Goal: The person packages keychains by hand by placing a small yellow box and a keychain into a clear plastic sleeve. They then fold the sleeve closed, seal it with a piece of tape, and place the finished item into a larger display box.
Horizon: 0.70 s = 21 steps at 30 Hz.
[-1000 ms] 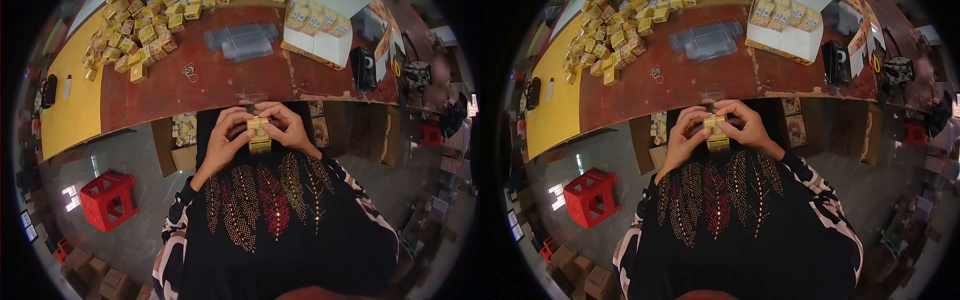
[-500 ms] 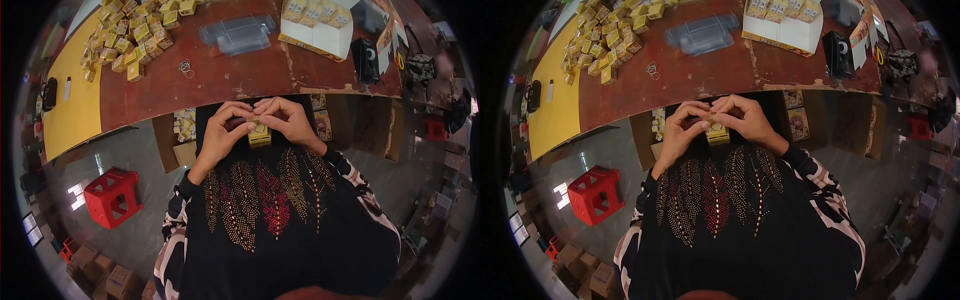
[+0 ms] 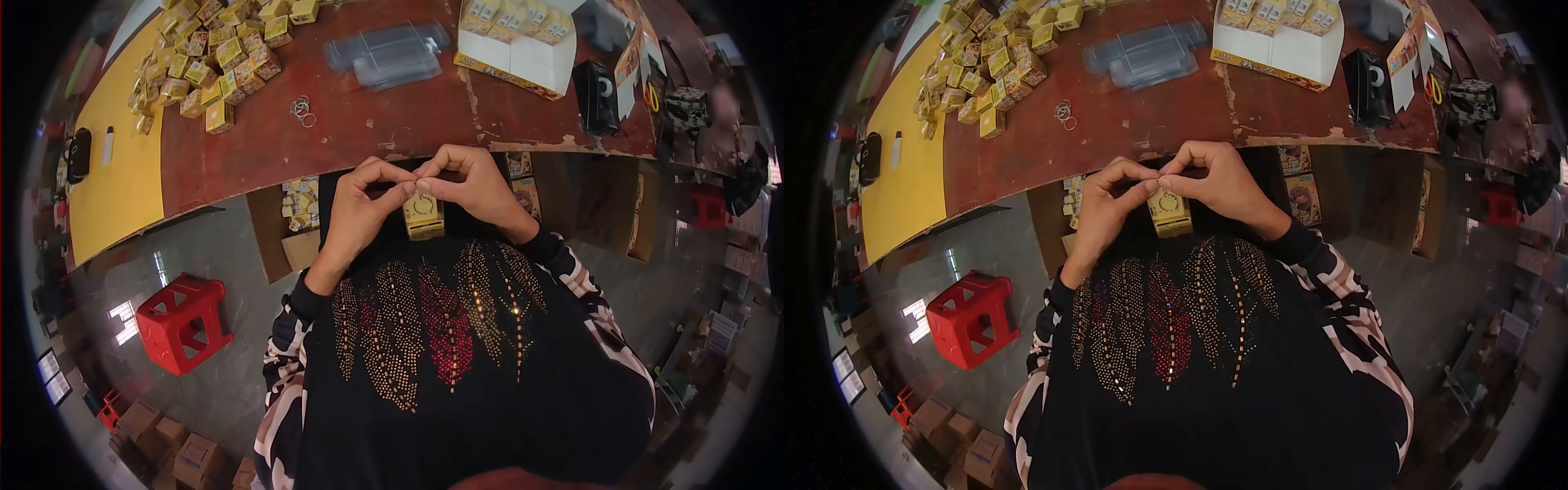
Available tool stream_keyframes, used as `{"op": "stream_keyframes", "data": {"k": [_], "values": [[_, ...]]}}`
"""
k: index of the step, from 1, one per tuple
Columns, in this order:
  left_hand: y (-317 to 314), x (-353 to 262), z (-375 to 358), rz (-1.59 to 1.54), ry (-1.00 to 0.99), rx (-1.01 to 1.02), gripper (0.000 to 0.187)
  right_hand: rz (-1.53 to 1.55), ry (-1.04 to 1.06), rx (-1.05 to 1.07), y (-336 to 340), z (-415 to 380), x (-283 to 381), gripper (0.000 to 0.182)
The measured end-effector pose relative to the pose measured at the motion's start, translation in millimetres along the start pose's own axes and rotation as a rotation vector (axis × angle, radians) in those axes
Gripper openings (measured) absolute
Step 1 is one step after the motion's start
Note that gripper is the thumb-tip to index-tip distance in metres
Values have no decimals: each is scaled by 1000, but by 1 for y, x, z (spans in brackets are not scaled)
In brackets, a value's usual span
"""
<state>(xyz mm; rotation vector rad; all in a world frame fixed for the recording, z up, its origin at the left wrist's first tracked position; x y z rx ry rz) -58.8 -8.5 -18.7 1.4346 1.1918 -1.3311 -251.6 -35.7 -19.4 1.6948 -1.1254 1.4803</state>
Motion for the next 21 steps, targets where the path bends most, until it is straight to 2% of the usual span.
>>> {"op": "stream_keyframes", "data": {"k": [6,9,11,15,21], "values": [[-2,1,-1,55,-33,-37,10,-27,-23,25,4,3,3,13],[-5,4,-4,-114,71,-44,12,-62,-47,55,7,5,10,14],[-5,-5,-7,87,-15,-48,13,-62,-12,73,7,4,9,14],[-4,6,-10,26,-73,-68,13,24,9,44,2,-2,-2,14],[-2,15,-17,1,-87,23,16,19,119,30,3,-14,-12,9]]}}
Point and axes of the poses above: each hand's wrist, its own z-axis towards the middle knuckle, its own y-axis out of the back of the hand, x = y × z, the point moved 2 cm from there along z, towards the middle knuckle, and after that the axes turned 1 degree about -y, right-handed, at the moved point
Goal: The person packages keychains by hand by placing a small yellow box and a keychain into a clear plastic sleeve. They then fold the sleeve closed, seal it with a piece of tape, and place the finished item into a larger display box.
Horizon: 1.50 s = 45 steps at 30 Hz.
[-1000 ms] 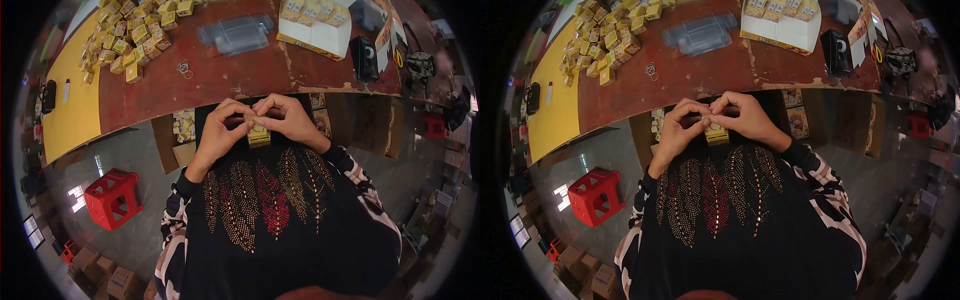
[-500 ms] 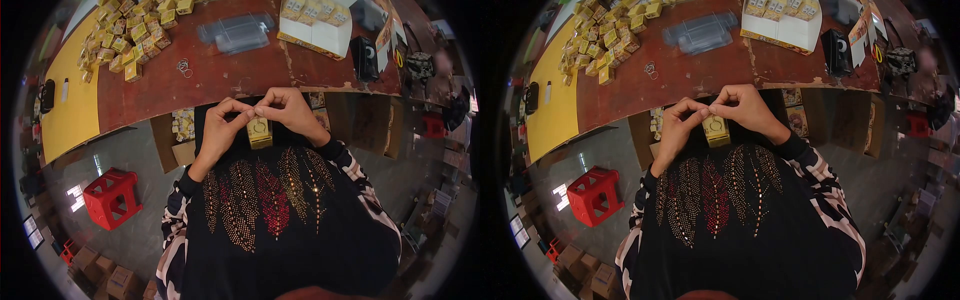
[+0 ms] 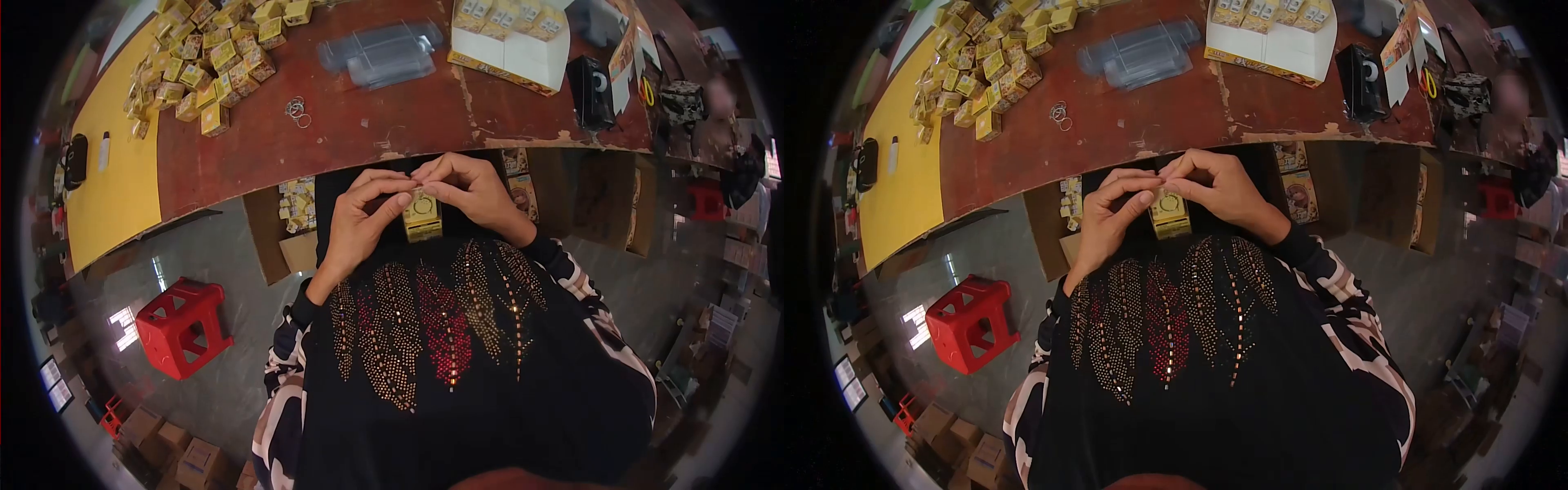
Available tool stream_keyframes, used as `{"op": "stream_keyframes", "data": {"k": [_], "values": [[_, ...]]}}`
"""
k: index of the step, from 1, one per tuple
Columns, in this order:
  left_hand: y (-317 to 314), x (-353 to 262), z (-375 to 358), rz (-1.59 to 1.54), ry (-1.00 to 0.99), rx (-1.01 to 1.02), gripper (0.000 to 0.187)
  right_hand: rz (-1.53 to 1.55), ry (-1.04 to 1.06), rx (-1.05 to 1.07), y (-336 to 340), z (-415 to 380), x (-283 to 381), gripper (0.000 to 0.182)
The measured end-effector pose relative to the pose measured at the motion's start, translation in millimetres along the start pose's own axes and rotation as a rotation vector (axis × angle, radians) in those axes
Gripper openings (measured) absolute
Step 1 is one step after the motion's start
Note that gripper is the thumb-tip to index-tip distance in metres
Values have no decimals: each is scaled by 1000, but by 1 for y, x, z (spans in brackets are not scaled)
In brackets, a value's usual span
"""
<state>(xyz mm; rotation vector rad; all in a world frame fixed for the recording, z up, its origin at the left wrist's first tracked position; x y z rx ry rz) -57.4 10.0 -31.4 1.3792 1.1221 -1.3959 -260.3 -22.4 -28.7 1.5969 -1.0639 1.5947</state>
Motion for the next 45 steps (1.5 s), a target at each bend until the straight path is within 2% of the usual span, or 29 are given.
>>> {"op": "stream_keyframes", "data": {"k": [1,3,4,5,6,9,10,11,12,13,14,15,16,17,19,20,24,27,30,32,35,37,40,42,43,45], "values": [[-1,2,-3,-49,23,18,21,-2,1,-5,0,-2,-6,9],[-2,4,-10,-80,72,63,31,-13,141,-27,0,-8,-16,6],[-3,4,-11,-64,91,92,35,-48,118,-29,1,-12,-15,5],[-3,10,-13,-145,127,120,37,-154,198,-17,3,-14,-15,7],[-4,13,-13,-145,86,128,36,-266,276,-10,5,-16,-14,9],[-5,15,-9,-152,7,95,33,-370,252,-12,15,-20,16,19],[-5,12,-6,-168,12,74,32,-205,179,-152,29,-21,21,28],[-6,6,-4,-155,29,75,31,-237,144,-371,55,-23,39,27],[-8,6,-2,-158,18,92,31,-378,278,-651,99,-21,43,19],[-8,5,0,-162,42,99,30,-273,295,-932,141,-27,50,16],[-9,5,2,-164,67,105,29,-372,330,-1124,184,-36,56,17],[-10,3,3,-147,68,114,28,-496,272,-1205,229,-47,51,18],[-11,4,5,-149,59,122,28,-673,230,-1212,269,-55,43,22],[-12,7,7,-162,60,128,29,-678,235,-1216,291,-61,42,22],[-14,9,8,-177,59,132,29,-698,-130,-1030,320,-65,33,28],[-15,9,9,-181,54,139,30,-652,-233,-966,332,-66,27,30],[-15,14,9,-209,94,118,32,-485,-236,-897,332,-63,18,27],[-17,10,9,-278,101,98,32,-397,-144,-881,334,-64,13,24],[-16,15,10,-294,130,105,31,-245,-62,-944,322,-66,19,22],[-15,17,11,-312,128,95,31,-195,14,-1091,306,-70,35,22],[-14,17,11,-326,130,66,32,-252,-22,-1084,294,-79,26,22],[-13,16,10,-325,139,34,33,-170,-40,-1045,296,-85,5,22],[-10,14,12,-356,140,6,32,-184,-32,-1130,295,-90,-20,22],[-9,12,16,-392,112,-28,30,-165,108,-1140,294,-89,-29,25],[-9,9,18,-390,113,-27,30,-163,108,-1141,293,-89,-29,25],[-8,3,24,-414,84,-61,31,-428,116,-1221,290,-88,-26,22]]}}
Point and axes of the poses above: each hand's wrist, its own z-axis towards the middle knuckle, its own y-axis out of the back of the hand, x = y × z, the point moved 2 cm from there along z, towards the middle knuckle, and after that the axes turned 1 degree about -y, right-handed, at the moved point
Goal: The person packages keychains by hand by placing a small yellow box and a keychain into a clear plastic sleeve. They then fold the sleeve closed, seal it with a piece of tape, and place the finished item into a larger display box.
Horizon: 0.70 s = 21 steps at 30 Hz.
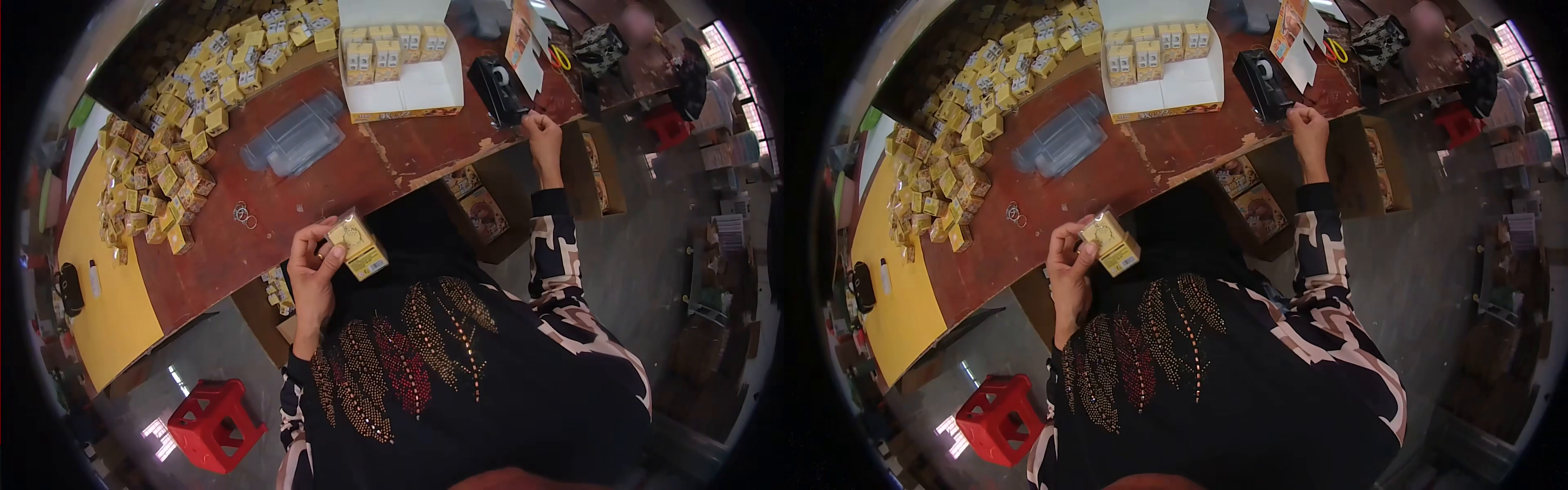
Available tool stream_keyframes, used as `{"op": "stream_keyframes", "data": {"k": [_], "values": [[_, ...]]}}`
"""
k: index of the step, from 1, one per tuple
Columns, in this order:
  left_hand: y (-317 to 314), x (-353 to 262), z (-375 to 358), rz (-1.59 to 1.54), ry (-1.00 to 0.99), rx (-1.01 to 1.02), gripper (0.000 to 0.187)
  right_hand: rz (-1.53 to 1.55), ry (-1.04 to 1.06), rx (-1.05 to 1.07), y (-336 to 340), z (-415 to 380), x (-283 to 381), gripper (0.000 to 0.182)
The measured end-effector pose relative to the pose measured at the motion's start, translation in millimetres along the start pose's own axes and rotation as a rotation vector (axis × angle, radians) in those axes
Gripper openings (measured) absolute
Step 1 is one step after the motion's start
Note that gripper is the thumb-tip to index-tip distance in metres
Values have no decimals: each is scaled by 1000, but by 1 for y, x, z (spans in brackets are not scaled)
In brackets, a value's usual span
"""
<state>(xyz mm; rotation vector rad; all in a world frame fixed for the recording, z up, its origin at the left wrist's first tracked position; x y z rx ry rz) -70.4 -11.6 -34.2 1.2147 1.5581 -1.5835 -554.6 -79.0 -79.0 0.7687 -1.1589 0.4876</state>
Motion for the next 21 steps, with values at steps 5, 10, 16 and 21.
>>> {"op": "stream_keyframes", "data": {"k": [5,10,16,21], "values": [[-7,-12,13,27,-147,-25,32,19,173,-23,1,-21,43,17],[-25,-24,19,464,-425,-60,28,435,-2,436,-69,-110,149,17],[-40,-32,16,812,-707,-59,24,666,-253,901,-127,-186,195,57],[-38,-28,17,946,-858,-67,27,642,-301,956,-141,-189,191,55]]}}
Point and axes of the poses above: each hand's wrist, its own z-axis towards the middle knuckle, its own y-axis out of the back of the hand, x = y × z, the point moved 2 cm from there along z, towards the middle knuckle, and after that the axes turned 1 degree about -y, right-handed, at the moved point
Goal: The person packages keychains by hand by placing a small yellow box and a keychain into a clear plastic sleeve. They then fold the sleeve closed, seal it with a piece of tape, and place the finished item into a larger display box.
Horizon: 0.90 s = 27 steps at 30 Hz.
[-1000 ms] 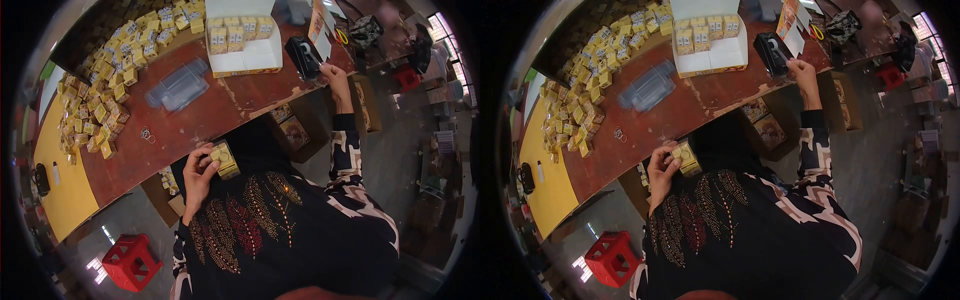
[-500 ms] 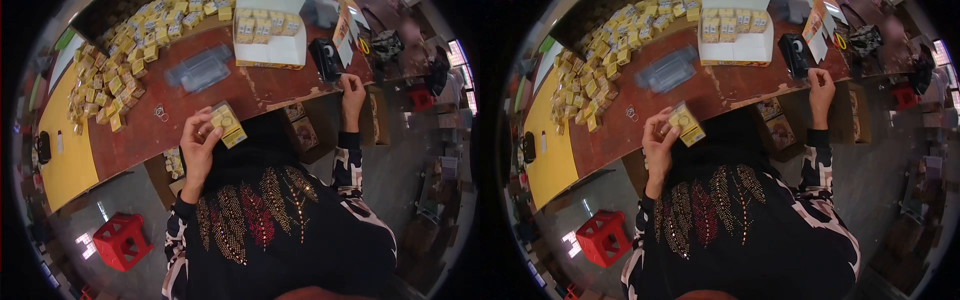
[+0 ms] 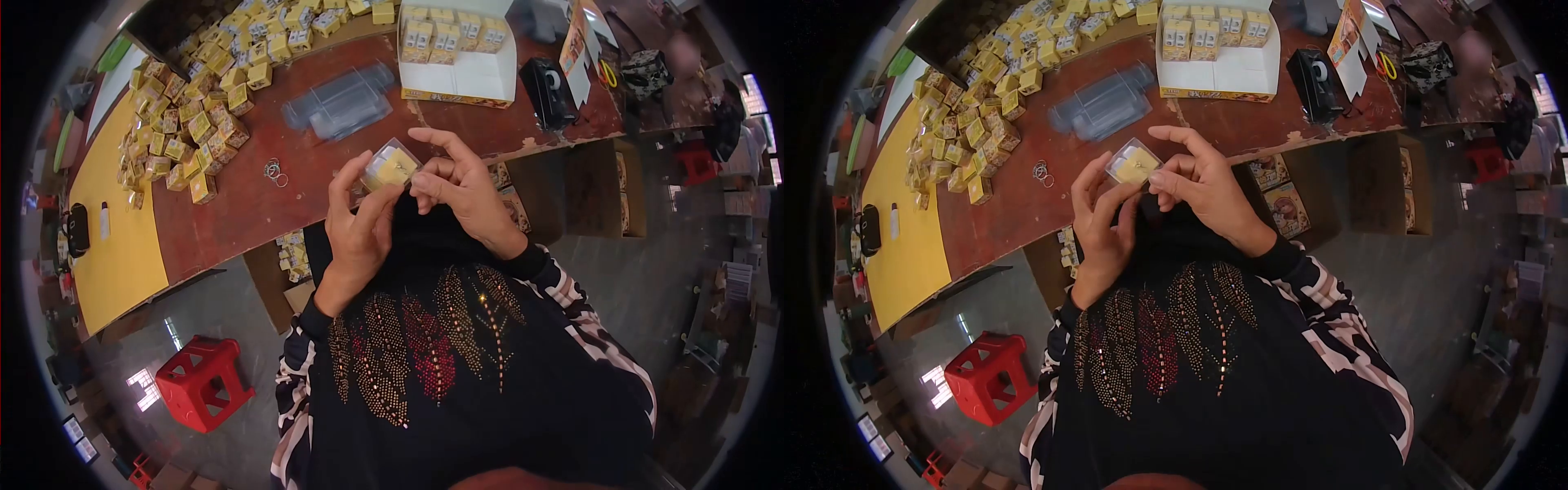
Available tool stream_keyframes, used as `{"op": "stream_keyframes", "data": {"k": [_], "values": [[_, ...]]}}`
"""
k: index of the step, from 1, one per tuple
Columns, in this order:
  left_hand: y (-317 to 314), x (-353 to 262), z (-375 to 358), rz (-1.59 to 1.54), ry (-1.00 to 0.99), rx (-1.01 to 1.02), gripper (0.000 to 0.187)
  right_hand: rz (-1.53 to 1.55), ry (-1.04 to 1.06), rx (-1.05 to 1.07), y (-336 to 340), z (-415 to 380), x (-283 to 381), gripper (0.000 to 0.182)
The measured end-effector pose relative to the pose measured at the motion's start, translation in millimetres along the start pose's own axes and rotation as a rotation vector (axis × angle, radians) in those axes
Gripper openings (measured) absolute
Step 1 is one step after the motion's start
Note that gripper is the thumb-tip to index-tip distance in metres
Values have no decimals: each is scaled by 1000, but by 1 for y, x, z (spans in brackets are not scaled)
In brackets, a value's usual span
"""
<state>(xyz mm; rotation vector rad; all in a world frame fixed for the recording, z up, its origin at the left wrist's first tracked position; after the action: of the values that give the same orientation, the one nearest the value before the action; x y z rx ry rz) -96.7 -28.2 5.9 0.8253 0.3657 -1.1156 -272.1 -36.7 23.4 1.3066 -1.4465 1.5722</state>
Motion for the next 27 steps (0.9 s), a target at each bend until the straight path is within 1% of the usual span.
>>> {"op": "stream_keyframes", "data": {"k": [2,4,5,6,7,8,9,10,11,12,13,14,15,17,19,20,21,22,23,24,25,26,27], "values": [[2,-3,3,108,-100,4,30,-19,-16,8,0,1,1,53],[-1,3,-1,96,-115,1,29,-22,-99,-3,2,0,2,52],[-1,5,-3,86,-132,2,29,-24,-102,-1,2,1,2,52],[-1,4,-3,88,-131,-1,29,-121,-100,-29,3,1,2,53],[0,3,-3,29,-55,8,30,-217,-95,-57,4,2,1,53],[1,2,-2,-32,20,18,31,-218,-94,-55,5,3,-3,53],[3,1,-2,-31,18,16,31,-384,107,-132,7,4,-7,48],[3,1,-3,-140,123,54,32,-547,311,-209,9,5,-9,44],[3,2,-4,-250,228,93,34,-548,313,-207,14,8,-10,44],[0,3,-4,-385,311,111,34,-741,591,-114,17,11,-5,37],[0,2,-4,-385,308,111,34,-930,872,-15,16,10,-2,31],[-1,1,-3,-512,409,105,32,-886,811,13,16,11,-2,20],[-1,0,-3,-641,508,100,30,-887,815,10,16,12,-1,20],[-4,5,-6,-666,518,118,30,-883,685,78,22,17,-1,20],[-9,10,-9,-711,519,157,30,-863,539,191,29,19,-8,38],[-11,12,-12,-791,587,152,32,-865,466,253,33,18,-8,46],[-13,14,-14,-869,658,148,34,-890,387,271,38,14,-2,55],[-11,14,-13,-910,705,149,35,-842,385,186,48,12,11,57],[-10,16,-13,-908,702,142,34,-789,382,105,64,11,23,59],[-8,18,-13,-905,700,129,32,-772,402,-162,87,9,36,55],[-7,20,-13,-881,696,128,31,-522,351,-455,122,9,40,42],[-7,21,-15,-886,694,133,31,-578,515,-709,172,12,43,26],[-8,22,-16,-881,709,140,30,-507,490,-901,197,7,54,19]]}}
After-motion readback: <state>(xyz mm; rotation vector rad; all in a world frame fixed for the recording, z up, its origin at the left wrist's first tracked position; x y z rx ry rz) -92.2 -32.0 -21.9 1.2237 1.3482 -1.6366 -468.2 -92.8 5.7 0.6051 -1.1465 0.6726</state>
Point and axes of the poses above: each hand's wrist, its own z-axis towards the middle knuckle, its own y-axis out of the back of the hand, x = y × z, the point moved 2 cm from there along z, towards the middle knuckle, and after that the axes turned 1 degree about -y, right-handed, at the moved point
